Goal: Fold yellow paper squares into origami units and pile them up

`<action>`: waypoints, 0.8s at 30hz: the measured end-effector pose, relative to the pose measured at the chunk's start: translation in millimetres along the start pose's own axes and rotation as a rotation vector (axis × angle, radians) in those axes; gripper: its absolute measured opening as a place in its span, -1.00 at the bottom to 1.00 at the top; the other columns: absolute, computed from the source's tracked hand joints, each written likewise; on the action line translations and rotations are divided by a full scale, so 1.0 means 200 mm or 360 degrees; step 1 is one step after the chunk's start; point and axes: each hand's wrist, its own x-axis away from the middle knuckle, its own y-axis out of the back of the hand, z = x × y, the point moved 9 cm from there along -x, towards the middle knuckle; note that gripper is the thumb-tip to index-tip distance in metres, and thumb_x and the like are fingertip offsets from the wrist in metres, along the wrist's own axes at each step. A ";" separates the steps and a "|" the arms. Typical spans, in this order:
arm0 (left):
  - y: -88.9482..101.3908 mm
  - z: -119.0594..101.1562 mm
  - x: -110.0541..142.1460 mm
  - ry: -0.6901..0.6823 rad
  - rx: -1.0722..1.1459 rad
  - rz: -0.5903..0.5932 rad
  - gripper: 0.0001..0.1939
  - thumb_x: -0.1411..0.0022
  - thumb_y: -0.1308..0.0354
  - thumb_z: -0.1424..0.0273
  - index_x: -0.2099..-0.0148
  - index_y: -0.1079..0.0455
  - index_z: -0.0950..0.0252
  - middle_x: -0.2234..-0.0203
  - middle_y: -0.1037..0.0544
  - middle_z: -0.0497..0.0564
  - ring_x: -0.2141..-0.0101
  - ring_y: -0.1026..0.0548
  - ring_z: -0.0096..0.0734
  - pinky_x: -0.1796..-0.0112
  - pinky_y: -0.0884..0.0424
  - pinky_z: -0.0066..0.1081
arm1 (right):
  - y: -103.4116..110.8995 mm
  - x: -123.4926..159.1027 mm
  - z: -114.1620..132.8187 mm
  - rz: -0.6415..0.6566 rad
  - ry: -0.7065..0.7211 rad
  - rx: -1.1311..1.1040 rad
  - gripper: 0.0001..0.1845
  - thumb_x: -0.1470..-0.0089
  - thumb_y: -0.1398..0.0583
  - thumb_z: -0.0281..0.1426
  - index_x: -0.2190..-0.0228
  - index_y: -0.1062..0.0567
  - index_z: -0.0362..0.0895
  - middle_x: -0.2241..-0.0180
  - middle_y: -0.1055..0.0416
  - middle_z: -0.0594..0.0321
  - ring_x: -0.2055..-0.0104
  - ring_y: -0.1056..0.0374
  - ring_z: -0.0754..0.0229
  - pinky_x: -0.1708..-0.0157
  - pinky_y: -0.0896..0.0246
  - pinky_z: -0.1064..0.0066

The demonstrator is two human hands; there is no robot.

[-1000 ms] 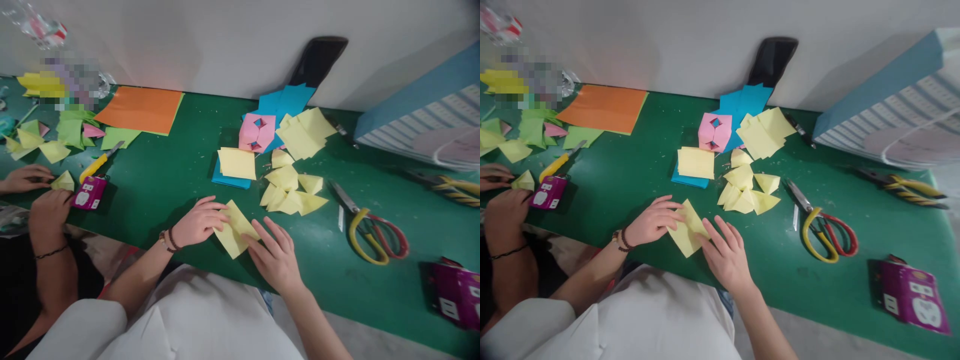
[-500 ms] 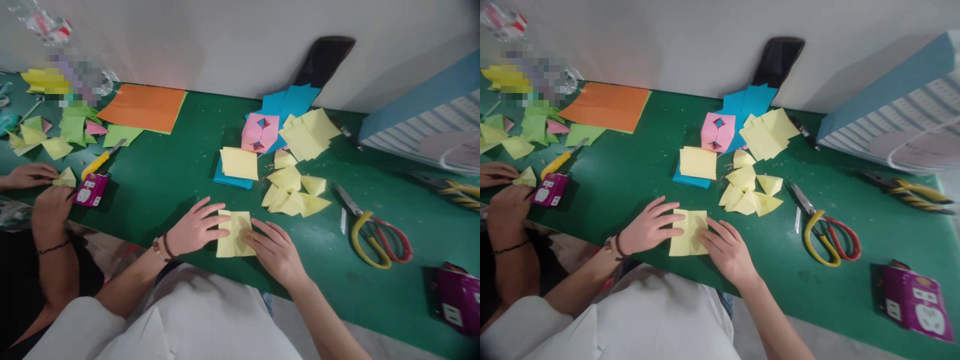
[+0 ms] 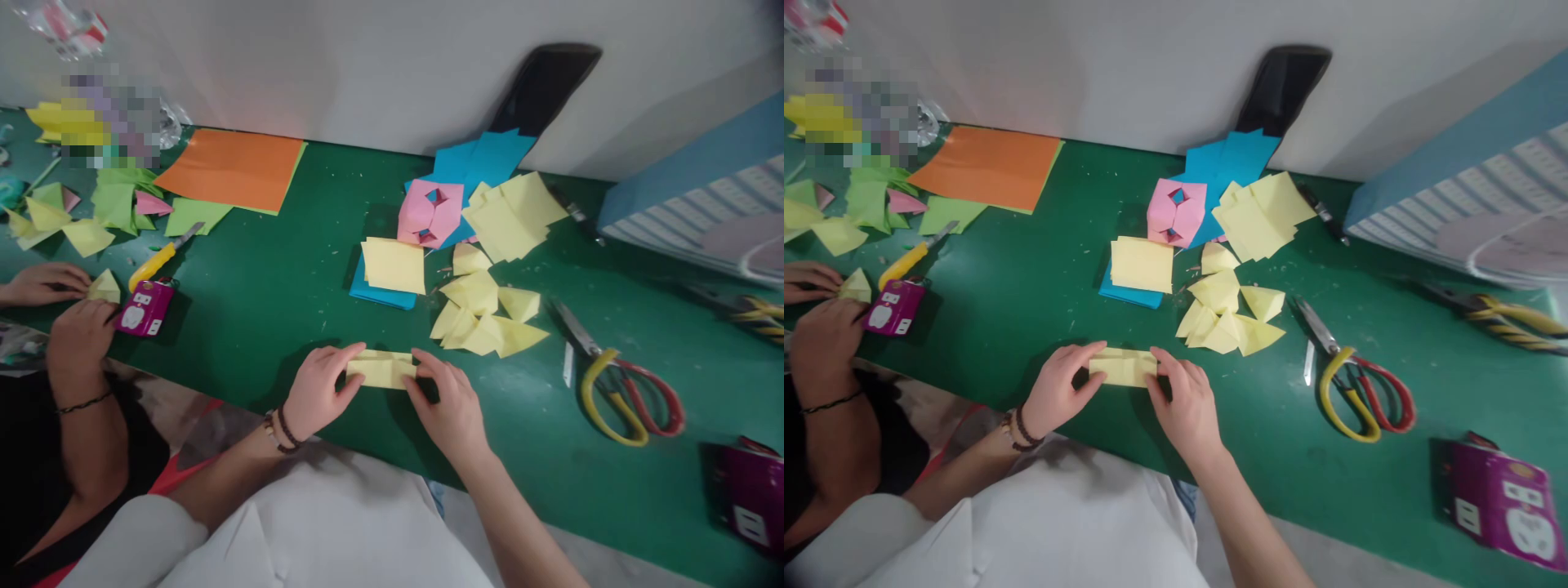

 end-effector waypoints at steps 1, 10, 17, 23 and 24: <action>-0.01 0.00 0.00 0.0014 -0.0022 -0.0007 -0.64 -0.31 -0.07 0.40 -0.15 -0.30 0.27 0.33 -0.56 0.02 0.28 -0.47 -0.31 0.22 -0.40 -0.28 | 0.00 0.00 0.01 -0.0009 0.0026 0.0033 -0.73 -0.19 -0.15 -0.43 0.05 -0.41 -0.12 0.43 -0.50 0.26 0.37 -0.41 0.18 0.32 -0.31 0.32; 0.00 -0.03 -0.03 -0.0035 -0.0211 -0.0024 -0.80 -0.35 -0.07 0.35 0.09 -0.51 0.20 0.52 -0.45 -0.02 0.28 -0.37 -0.30 0.24 -0.31 -0.31 | -0.01 -0.03 0.04 -0.0012 0.0126 0.0137 -0.84 -0.14 -0.17 -0.50 0.32 -0.58 -0.11 0.38 -0.54 0.21 0.36 -0.43 0.21 0.33 -0.25 0.36; -0.04 -0.01 -0.03 -0.0003 -0.0216 0.0071 -0.81 -0.34 -0.09 0.33 0.11 -0.53 0.16 0.49 -0.46 -0.01 0.24 -0.34 -0.28 0.23 -0.27 -0.28 | -0.03 -0.07 0.03 0.0077 0.0049 0.0168 -0.81 -0.14 -0.15 -0.49 0.30 -0.59 -0.10 0.36 -0.54 0.22 0.34 -0.44 0.21 0.30 -0.28 0.36; -0.05 0.00 -0.03 0.0009 -0.0218 0.0080 -0.82 -0.32 -0.12 0.33 0.12 -0.54 0.14 0.49 -0.43 -0.01 0.23 -0.32 -0.27 0.24 -0.24 -0.28 | -0.04 -0.08 0.03 0.0098 0.0048 0.0157 -0.82 -0.13 -0.17 -0.50 0.29 -0.59 -0.12 0.38 -0.53 0.22 0.36 -0.41 0.21 0.29 -0.29 0.37; -0.05 0.00 -0.03 0.0012 -0.0215 0.0080 -0.82 -0.32 -0.12 0.33 0.12 -0.53 0.14 0.49 -0.43 -0.01 0.23 -0.32 -0.27 0.24 -0.24 -0.28 | -0.04 -0.08 0.03 0.0095 0.0046 0.0151 -0.82 -0.13 -0.17 -0.50 0.29 -0.59 -0.12 0.38 -0.52 0.22 0.36 -0.41 0.21 0.29 -0.29 0.38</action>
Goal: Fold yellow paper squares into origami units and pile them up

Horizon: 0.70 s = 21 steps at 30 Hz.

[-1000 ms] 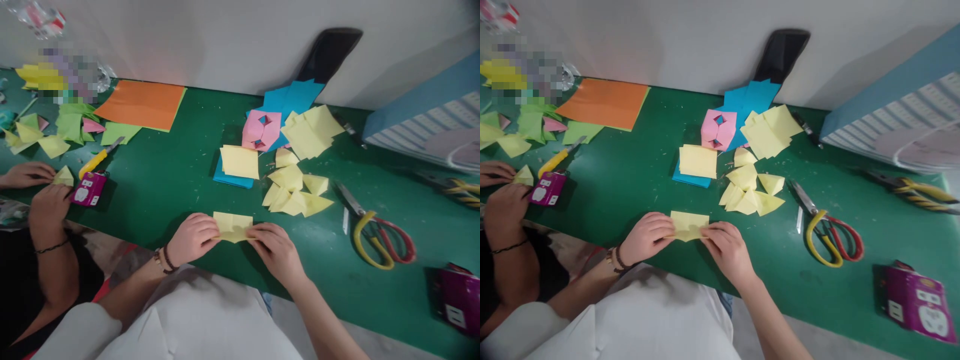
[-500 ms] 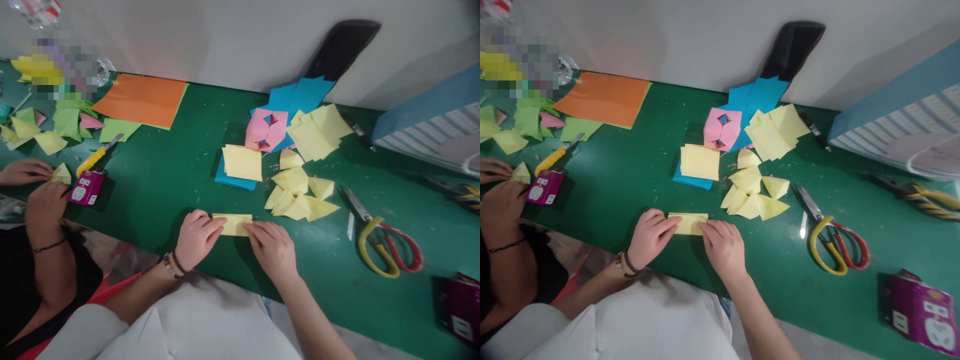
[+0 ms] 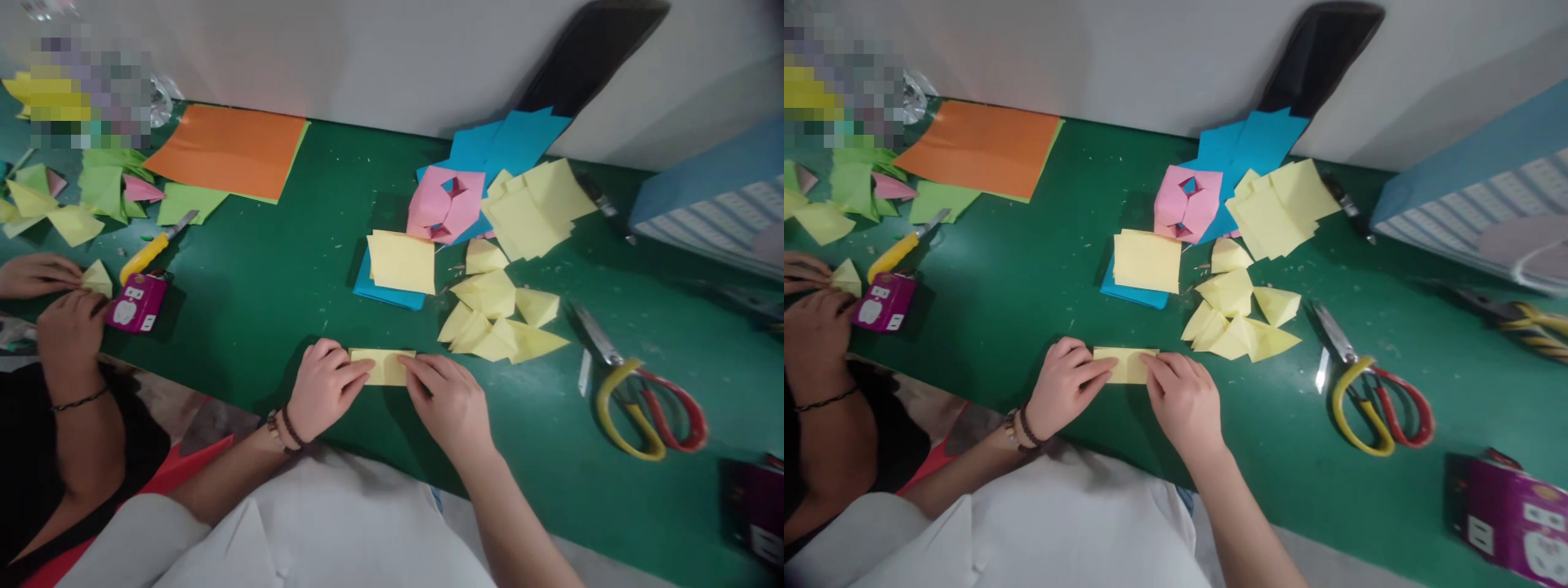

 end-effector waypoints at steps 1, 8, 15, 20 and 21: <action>0.00 0.00 0.00 0.0001 0.0002 0.0001 -0.82 -0.32 -0.12 0.33 0.12 -0.53 0.14 0.49 -0.43 -0.01 0.23 -0.32 -0.27 0.25 -0.24 -0.28 | 0.00 0.00 0.00 -0.0005 -0.0004 -0.0004 -0.82 -0.13 -0.17 -0.50 0.29 -0.59 -0.12 0.38 -0.52 0.22 0.36 -0.41 0.21 0.29 -0.30 0.38; 0.00 0.00 -0.02 0.0010 0.0016 0.0061 -0.81 -0.33 -0.09 0.33 0.12 -0.53 0.16 0.49 -0.44 0.00 0.24 -0.32 -0.26 0.22 -0.27 -0.26 | 0.00 -0.01 -0.01 0.0022 -0.0035 -0.0036 -0.79 -0.13 -0.15 -0.50 0.28 -0.60 -0.10 0.38 -0.52 0.20 0.36 -0.42 0.20 0.29 -0.33 0.35; -0.01 0.01 -0.02 0.0027 -0.0010 0.0064 -0.81 -0.33 -0.10 0.35 0.10 -0.53 0.16 0.50 -0.43 0.00 0.25 -0.32 -0.26 0.23 -0.28 -0.26 | -0.01 0.00 -0.02 0.0019 -0.0048 -0.0066 -0.76 -0.14 -0.13 -0.50 0.26 -0.60 -0.09 0.36 -0.51 0.18 0.33 -0.43 0.17 0.27 -0.36 0.32; -0.01 0.01 -0.02 0.0031 -0.0008 0.0083 -0.81 -0.32 -0.11 0.35 0.11 -0.54 0.16 0.50 -0.43 0.00 0.24 -0.32 -0.26 0.22 -0.28 -0.25 | -0.01 -0.01 -0.02 0.0017 -0.0054 -0.0071 -0.76 -0.13 -0.13 -0.51 0.27 -0.60 -0.10 0.37 -0.51 0.19 0.33 -0.43 0.18 0.27 -0.37 0.32; -0.01 0.01 -0.01 0.0028 -0.0007 0.0080 -0.81 -0.32 -0.11 0.34 0.11 -0.54 0.16 0.50 -0.43 0.00 0.24 -0.32 -0.26 0.22 -0.28 -0.26 | -0.01 -0.01 -0.02 0.0015 -0.0051 -0.0071 -0.77 -0.13 -0.13 -0.51 0.28 -0.60 -0.11 0.37 -0.51 0.19 0.33 -0.43 0.18 0.28 -0.37 0.33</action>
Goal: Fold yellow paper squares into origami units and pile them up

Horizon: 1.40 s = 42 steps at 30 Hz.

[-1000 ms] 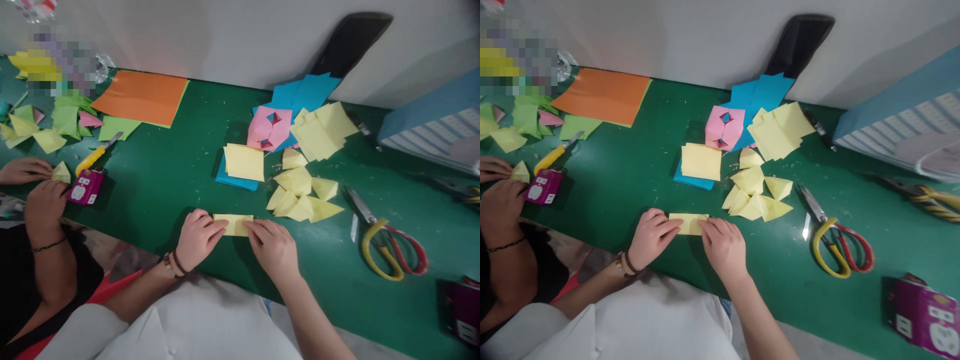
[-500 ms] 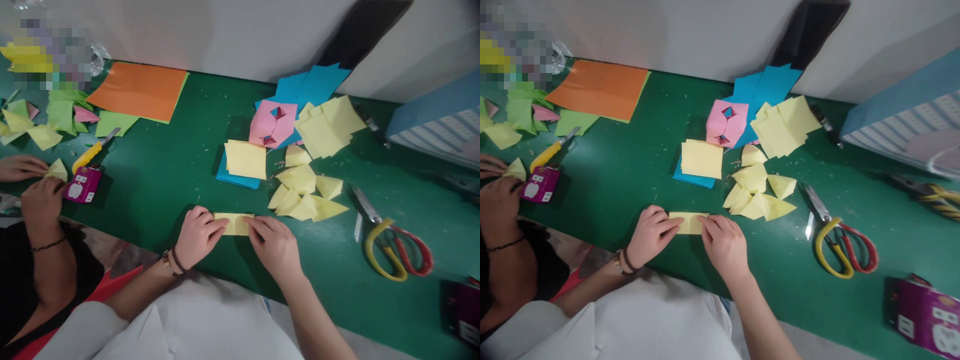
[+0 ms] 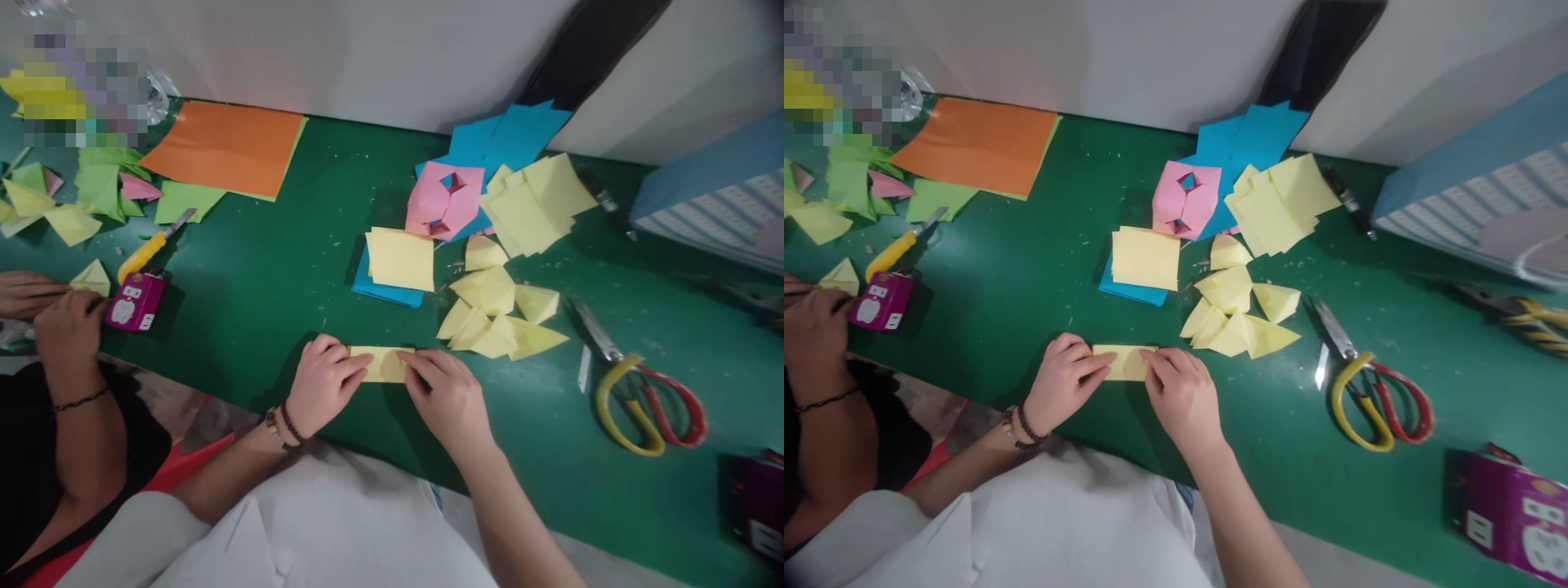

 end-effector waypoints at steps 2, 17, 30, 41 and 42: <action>0.00 0.00 0.00 -0.0007 -0.0003 -0.0014 -0.82 -0.32 -0.12 0.35 0.12 -0.54 0.16 0.50 -0.44 0.00 0.24 -0.32 -0.25 0.24 -0.27 -0.26 | 0.00 0.00 0.00 0.0002 0.0001 -0.0005 -0.77 -0.13 -0.14 -0.51 0.28 -0.60 -0.12 0.38 -0.51 0.19 0.34 -0.43 0.19 0.28 -0.36 0.34; 0.01 -0.01 0.03 -0.0011 -0.0097 -0.0070 -0.79 -0.33 -0.09 0.34 0.08 -0.52 0.14 0.24 -0.43 0.08 0.19 -0.30 -0.24 0.18 -0.30 -0.23 | 0.00 -0.01 0.00 0.0011 -0.0011 -0.0010 -0.76 -0.14 -0.13 -0.50 0.26 -0.59 -0.10 0.37 -0.51 0.20 0.34 -0.42 0.18 0.28 -0.35 0.35; -0.01 -0.09 0.04 -0.0220 -0.0366 -0.0070 -0.80 -0.35 -0.08 0.41 0.02 -0.45 0.23 0.03 -0.55 -0.08 0.10 -0.34 -0.24 0.23 -0.28 -0.26 | -0.01 -0.01 -0.01 0.0013 -0.0003 -0.0040 -0.77 -0.14 -0.12 -0.51 0.27 -0.59 -0.12 0.39 -0.49 0.19 0.34 -0.42 0.18 0.30 -0.35 0.34; -0.02 -0.08 0.03 -0.0160 -0.0496 -0.0006 -0.79 -0.32 -0.10 0.37 0.02 -0.47 0.16 0.00 -0.53 -0.08 0.10 -0.38 -0.30 0.24 -0.32 -0.30 | 0.00 0.16 0.20 0.0236 -0.0103 -0.0544 -0.66 -0.14 -0.05 -0.56 0.06 -0.35 -0.06 0.12 -0.55 0.20 0.30 -0.50 0.25 0.31 -0.41 0.44; -0.02 -0.08 0.03 -0.0164 -0.0483 -0.0009 -0.78 -0.33 -0.10 0.37 0.02 -0.47 0.17 0.00 -0.53 -0.08 0.10 -0.37 -0.29 0.24 -0.32 -0.29 | -0.04 0.19 0.20 0.0322 -0.0173 -0.0597 -0.66 -0.15 -0.03 -0.55 0.05 -0.33 -0.06 0.10 -0.54 0.19 0.35 -0.51 0.27 0.36 -0.41 0.45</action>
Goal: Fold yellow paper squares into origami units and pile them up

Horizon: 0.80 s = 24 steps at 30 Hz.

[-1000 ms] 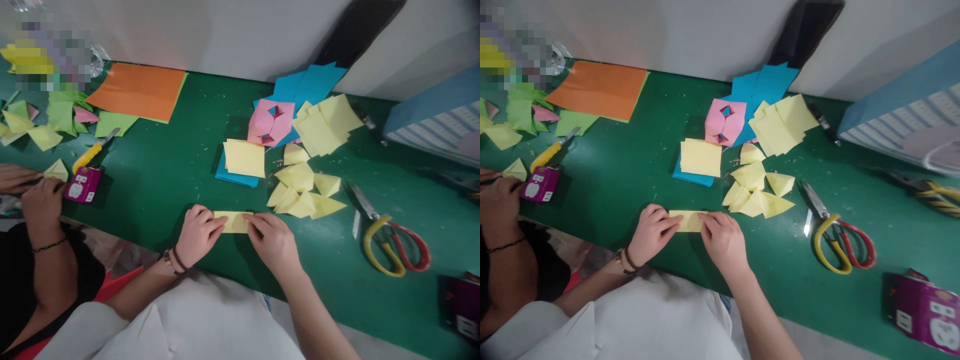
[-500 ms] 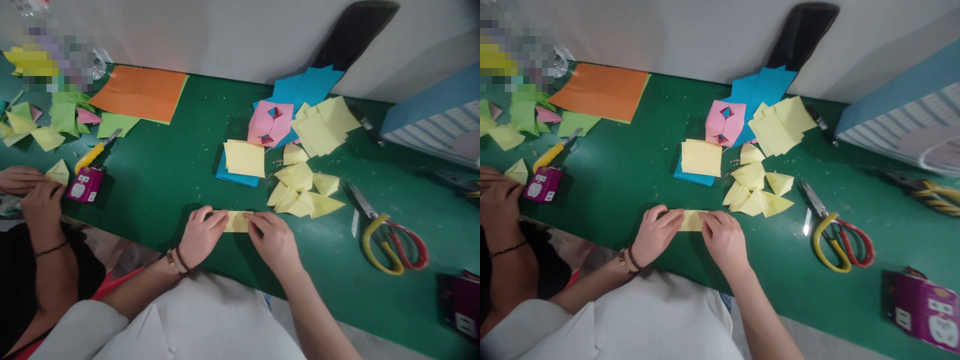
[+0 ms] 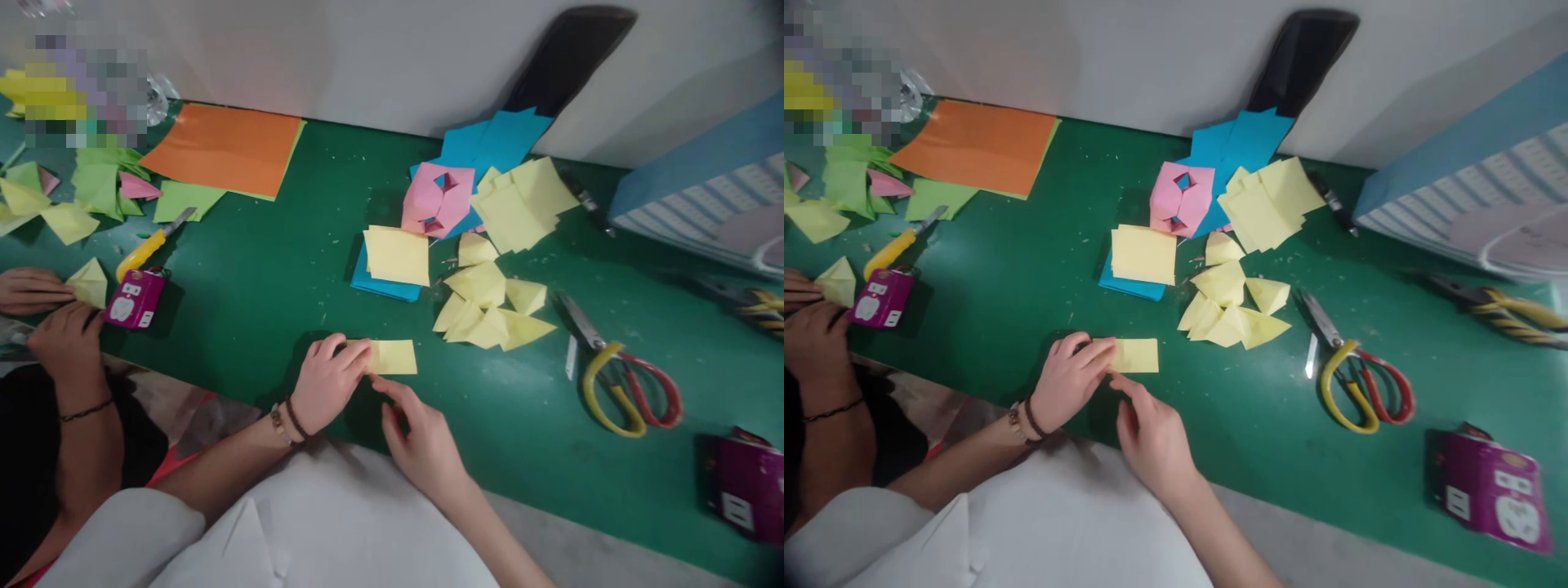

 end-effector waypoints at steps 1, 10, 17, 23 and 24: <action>0.00 0.00 0.00 -0.0004 0.0016 -0.0005 -0.78 -0.33 -0.10 0.37 0.01 -0.47 0.18 -0.01 -0.53 -0.09 0.10 -0.37 -0.29 0.24 -0.32 -0.28 | -0.03 0.02 -0.01 0.0032 -0.0064 -0.0043 -0.66 -0.14 -0.02 -0.54 0.05 -0.31 -0.07 0.08 -0.54 0.17 0.36 -0.52 0.27 0.39 -0.42 0.46; 0.00 0.00 0.01 -0.0007 0.0129 0.0015 -0.75 -0.34 -0.06 0.40 -0.02 -0.45 0.24 -0.05 -0.50 -0.11 0.06 -0.34 -0.23 0.21 -0.30 -0.23 | -0.13 0.07 -0.06 0.0166 -0.0297 -0.0363 -0.63 -0.11 -0.02 -0.50 0.02 -0.20 -0.06 0.09 -0.51 0.12 0.62 -0.32 0.38 0.60 -0.28 0.49; 0.00 0.00 0.01 0.0000 0.0170 0.0060 -0.71 -0.32 -0.04 0.42 -0.05 -0.43 0.25 -0.08 -0.47 -0.08 0.04 -0.33 -0.21 0.18 -0.31 -0.20 | -0.16 0.09 -0.07 0.0260 -0.0424 -0.0521 -0.57 -0.12 -0.02 -0.47 -0.04 -0.17 -0.06 -0.03 -0.43 0.03 0.64 -0.28 0.41 0.58 -0.29 0.47; 0.00 0.00 0.01 -0.0017 0.0165 0.0061 -0.72 -0.36 -0.01 0.38 -0.05 -0.43 0.24 -0.07 -0.48 -0.07 0.05 -0.33 -0.22 0.18 -0.31 -0.21 | -0.07 0.13 -0.16 0.0135 -0.0695 -0.0492 -0.65 -0.18 -0.04 -0.38 -0.02 -0.21 -0.04 -0.15 -0.33 -0.02 0.61 -0.32 0.39 0.47 -0.40 0.39; 0.00 0.00 0.01 -0.0024 0.0161 0.0061 -0.72 -0.37 0.00 0.38 -0.04 -0.43 0.24 -0.07 -0.48 -0.07 0.05 -0.33 -0.22 0.18 -0.31 -0.21 | -0.04 0.14 -0.18 0.0092 -0.0745 -0.0484 -0.67 -0.19 -0.03 -0.37 -0.01 -0.21 -0.05 -0.15 -0.33 -0.02 0.63 -0.31 0.39 0.49 -0.39 0.38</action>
